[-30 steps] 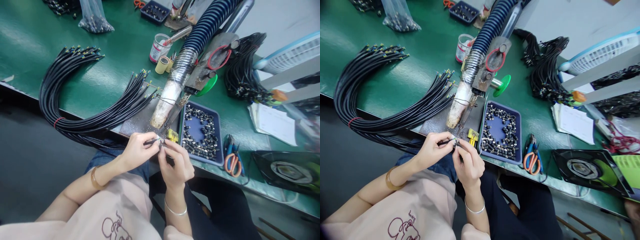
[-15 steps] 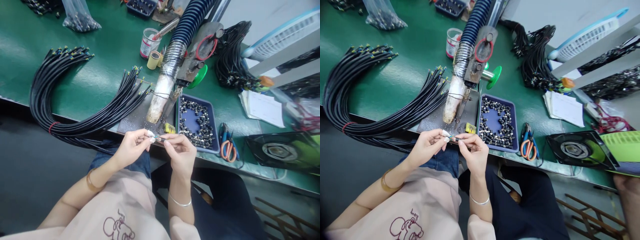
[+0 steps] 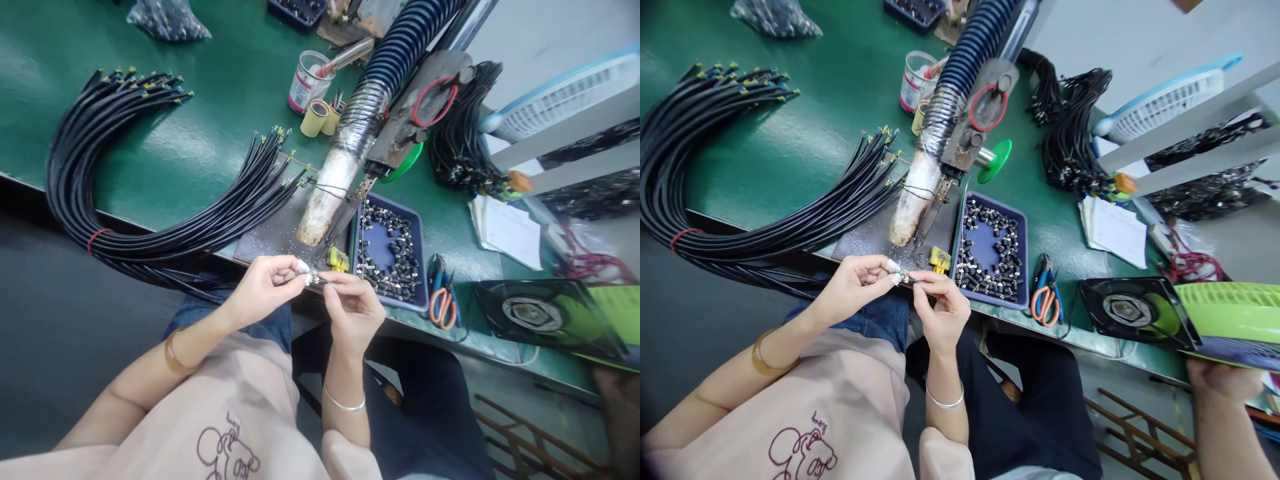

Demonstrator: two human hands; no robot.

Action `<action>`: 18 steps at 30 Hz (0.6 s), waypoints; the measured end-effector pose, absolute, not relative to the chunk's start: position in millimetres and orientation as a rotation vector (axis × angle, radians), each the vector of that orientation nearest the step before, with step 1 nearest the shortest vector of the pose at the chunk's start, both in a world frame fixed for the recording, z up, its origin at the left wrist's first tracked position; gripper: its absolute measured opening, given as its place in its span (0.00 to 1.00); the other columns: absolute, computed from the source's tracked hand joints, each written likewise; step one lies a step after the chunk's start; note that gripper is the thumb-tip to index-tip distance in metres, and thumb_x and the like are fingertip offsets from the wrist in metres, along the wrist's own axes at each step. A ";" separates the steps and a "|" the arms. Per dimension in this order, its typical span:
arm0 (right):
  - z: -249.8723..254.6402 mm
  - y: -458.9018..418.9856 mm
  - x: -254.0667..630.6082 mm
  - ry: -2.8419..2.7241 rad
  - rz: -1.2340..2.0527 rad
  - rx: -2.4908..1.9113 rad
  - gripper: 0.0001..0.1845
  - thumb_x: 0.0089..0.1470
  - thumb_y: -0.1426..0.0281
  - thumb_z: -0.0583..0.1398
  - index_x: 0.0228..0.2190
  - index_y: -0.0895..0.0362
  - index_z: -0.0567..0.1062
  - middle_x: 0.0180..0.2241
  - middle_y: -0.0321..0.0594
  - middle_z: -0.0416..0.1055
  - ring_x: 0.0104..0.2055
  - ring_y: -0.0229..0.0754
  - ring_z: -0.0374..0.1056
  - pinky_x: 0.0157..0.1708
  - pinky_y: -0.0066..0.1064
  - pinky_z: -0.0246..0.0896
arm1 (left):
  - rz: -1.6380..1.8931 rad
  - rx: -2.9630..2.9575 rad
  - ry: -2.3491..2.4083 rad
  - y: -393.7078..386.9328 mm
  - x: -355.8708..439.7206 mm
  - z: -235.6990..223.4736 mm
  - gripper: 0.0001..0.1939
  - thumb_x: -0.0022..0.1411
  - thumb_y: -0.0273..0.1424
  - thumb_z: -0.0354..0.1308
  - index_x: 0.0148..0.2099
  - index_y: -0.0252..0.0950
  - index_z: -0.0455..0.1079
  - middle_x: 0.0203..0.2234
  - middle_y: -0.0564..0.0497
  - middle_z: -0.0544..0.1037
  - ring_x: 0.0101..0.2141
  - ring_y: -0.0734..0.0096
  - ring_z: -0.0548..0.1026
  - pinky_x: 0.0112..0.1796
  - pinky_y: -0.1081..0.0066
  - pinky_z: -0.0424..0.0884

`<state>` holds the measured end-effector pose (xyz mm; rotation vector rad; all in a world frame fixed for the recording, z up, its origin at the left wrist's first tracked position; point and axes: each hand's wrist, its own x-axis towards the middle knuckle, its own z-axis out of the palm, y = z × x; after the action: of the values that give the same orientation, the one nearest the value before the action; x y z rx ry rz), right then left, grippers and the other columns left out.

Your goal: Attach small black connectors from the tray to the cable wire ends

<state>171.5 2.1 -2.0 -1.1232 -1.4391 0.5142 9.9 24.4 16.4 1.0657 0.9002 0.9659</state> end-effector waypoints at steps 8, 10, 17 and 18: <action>-7.8 -2.0 167.5 -1.461 0.379 -1.148 0.06 0.56 0.76 0.65 0.30 0.55 0.74 0.35 0.39 0.83 0.36 0.41 0.81 0.33 0.30 0.77 | 0.978 1.122 0.900 26.5 13.8 13.4 0.08 0.57 0.32 0.59 0.29 0.33 0.67 0.18 0.60 0.57 0.22 0.81 0.53 0.23 0.78 0.50; -9.5 -3.0 167.6 -1.475 0.315 -1.140 0.06 0.56 0.77 0.65 0.31 0.54 0.74 0.35 0.38 0.83 0.37 0.41 0.81 0.33 0.30 0.77 | 0.991 1.137 0.904 27.2 14.8 13.5 0.08 0.58 0.32 0.58 0.28 0.33 0.67 0.18 0.60 0.56 0.22 0.81 0.53 0.23 0.78 0.50; -5.8 -2.6 168.5 -1.392 0.456 -1.234 0.07 0.58 0.72 0.65 0.29 0.56 0.72 0.33 0.41 0.82 0.35 0.42 0.81 0.29 0.28 0.77 | 0.945 1.173 0.889 26.4 14.1 11.8 0.08 0.59 0.33 0.59 0.32 0.34 0.68 0.18 0.62 0.53 0.21 0.81 0.51 0.24 0.77 0.50; -4.9 -2.3 168.1 -1.379 0.480 -1.235 0.07 0.58 0.71 0.65 0.29 0.56 0.72 0.32 0.41 0.82 0.34 0.41 0.81 0.29 0.28 0.77 | 0.955 1.178 0.888 26.1 14.3 10.9 0.07 0.59 0.32 0.59 0.32 0.34 0.68 0.18 0.62 0.53 0.21 0.80 0.51 0.24 0.77 0.50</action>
<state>168.1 -2.3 -4.9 -1.2353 -1.3790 0.4804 14.3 26.1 10.9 1.1775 0.8884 0.9552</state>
